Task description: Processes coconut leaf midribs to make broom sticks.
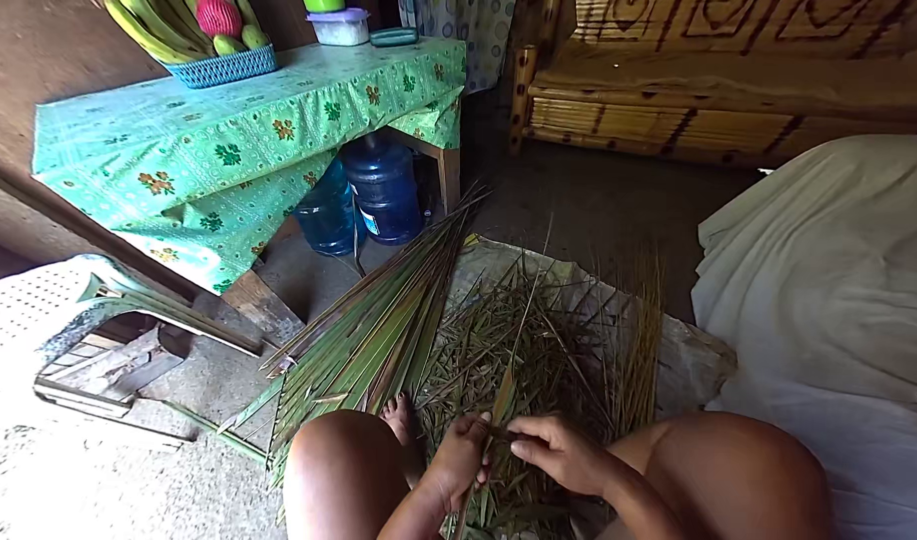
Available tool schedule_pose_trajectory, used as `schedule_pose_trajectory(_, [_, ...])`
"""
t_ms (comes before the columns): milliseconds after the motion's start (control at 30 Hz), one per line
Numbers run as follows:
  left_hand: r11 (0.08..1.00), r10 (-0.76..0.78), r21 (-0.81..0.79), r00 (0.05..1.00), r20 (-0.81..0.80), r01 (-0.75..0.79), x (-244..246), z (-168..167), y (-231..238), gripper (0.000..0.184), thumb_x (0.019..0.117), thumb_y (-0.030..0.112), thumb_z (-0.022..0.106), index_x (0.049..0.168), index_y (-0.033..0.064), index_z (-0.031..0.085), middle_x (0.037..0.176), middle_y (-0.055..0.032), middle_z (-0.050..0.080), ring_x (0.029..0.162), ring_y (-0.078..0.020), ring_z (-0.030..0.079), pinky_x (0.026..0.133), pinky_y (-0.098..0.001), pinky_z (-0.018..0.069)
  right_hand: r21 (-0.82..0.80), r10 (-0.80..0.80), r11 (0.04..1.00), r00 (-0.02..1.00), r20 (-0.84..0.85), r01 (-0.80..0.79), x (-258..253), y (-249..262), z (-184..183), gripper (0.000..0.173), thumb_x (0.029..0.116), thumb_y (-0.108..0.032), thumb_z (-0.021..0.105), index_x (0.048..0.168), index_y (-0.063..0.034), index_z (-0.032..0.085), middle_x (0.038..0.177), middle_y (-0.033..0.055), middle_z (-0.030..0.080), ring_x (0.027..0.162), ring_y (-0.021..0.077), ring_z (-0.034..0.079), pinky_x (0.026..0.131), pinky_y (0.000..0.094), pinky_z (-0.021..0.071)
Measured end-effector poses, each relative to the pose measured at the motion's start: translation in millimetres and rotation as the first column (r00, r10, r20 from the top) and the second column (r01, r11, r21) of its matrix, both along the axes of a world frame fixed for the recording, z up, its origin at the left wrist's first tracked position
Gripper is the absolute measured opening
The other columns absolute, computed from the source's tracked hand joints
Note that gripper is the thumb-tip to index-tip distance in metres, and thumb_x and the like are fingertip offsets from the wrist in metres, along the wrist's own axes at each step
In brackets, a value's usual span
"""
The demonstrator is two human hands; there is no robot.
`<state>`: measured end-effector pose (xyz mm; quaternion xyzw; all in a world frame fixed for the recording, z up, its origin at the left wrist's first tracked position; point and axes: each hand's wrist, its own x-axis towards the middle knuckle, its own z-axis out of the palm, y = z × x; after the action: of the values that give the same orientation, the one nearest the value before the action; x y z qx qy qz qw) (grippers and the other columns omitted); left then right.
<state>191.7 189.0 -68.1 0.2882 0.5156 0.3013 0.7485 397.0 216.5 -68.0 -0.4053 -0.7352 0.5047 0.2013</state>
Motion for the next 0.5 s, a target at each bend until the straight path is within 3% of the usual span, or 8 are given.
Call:
schedule_pose_trajectory(100, [1.000, -0.011, 0.002, 1.000, 0.021, 0.011, 1.4, 0.4, -1.2, 0.027, 0.1137, 0.023, 0.032, 0.102, 0.0099, 0.052, 0.060, 0.0058, 0.041, 0.042, -0.0019, 0.037, 0.040, -0.0152, 0.0349, 0.217, -0.117, 0.973, 0.978, 0.172, 0.078, 1.1, 6.0, -5.6, 0.032, 0.1018, -0.027, 0.055, 0.106, -0.0013, 0.074, 0.091, 0.0143, 0.072, 0.083, 0.0241, 0.069, 0.079, 0.0447, 0.0563])
schedule_pose_trajectory(167, [1.000, -0.023, -0.004, 0.999, 0.037, 0.024, 1.8, 1.0, -2.4, 0.026, 0.1137, 0.024, 0.033, 0.100, 0.0105, 0.052, 0.059, 0.0058, 0.040, 0.041, -0.0021, 0.036, 0.039, -0.0152, 0.0340, 0.233, -0.281, 0.946, 0.926, 0.251, 0.224, 7.0, 21.9, -7.4, 0.034, 0.1034, -0.025, 0.055, 0.117, 0.0011, 0.072, 0.103, 0.0192, 0.073, 0.096, 0.0325, 0.071, 0.089, 0.0540, 0.0548])
schedule_pose_trajectory(233, [0.999, -0.030, -0.010, 0.999, 0.035, 0.030, 2.5, 2.3, -2.7, 0.026, 0.1136, 0.024, 0.034, 0.101, 0.0105, 0.052, 0.059, 0.0056, 0.040, 0.041, -0.0023, 0.037, 0.039, -0.0156, 0.0341, 0.228, -0.408, 0.908, 0.869, 0.279, 0.353, 11.1, 33.4, -7.4, 0.037, 0.1050, -0.025, 0.055, 0.127, 0.0012, 0.068, 0.111, 0.0208, 0.072, 0.105, 0.0345, 0.070, 0.096, 0.0551, 0.0517])
schedule_pose_trajectory(333, [0.999, -0.046, 0.006, 0.998, 0.039, 0.045, 0.7, 3.6, -1.9, 0.025, 0.1135, 0.023, 0.034, 0.102, 0.0107, 0.053, 0.058, 0.0059, 0.040, 0.041, -0.0021, 0.037, 0.039, -0.0155, 0.0341, 0.266, -0.467, 0.874, 0.854, 0.230, 0.407, 8.4, 32.8, -6.6, 0.037, 0.1042, -0.025, 0.056, 0.126, 0.0011, 0.069, 0.107, 0.0193, 0.073, 0.100, 0.0317, 0.071, 0.092, 0.0524, 0.0534])
schedule_pose_trajectory(500, [0.998, -0.058, 0.027, 0.998, 0.027, 0.057, 0.0, 2.9, -4.8, 0.025, 0.1131, 0.021, 0.035, 0.101, 0.0103, 0.053, 0.057, 0.0059, 0.040, 0.041, -0.0020, 0.037, 0.039, -0.0157, 0.0341, 0.174, -0.509, 0.860, 0.825, 0.247, 0.479, 14.0, 43.3, -7.1, 0.034, 0.1065, -0.022, 0.053, 0.126, 0.0007, 0.068, 0.107, 0.0198, 0.072, 0.101, 0.0301, 0.069, 0.093, 0.0513, 0.0514])
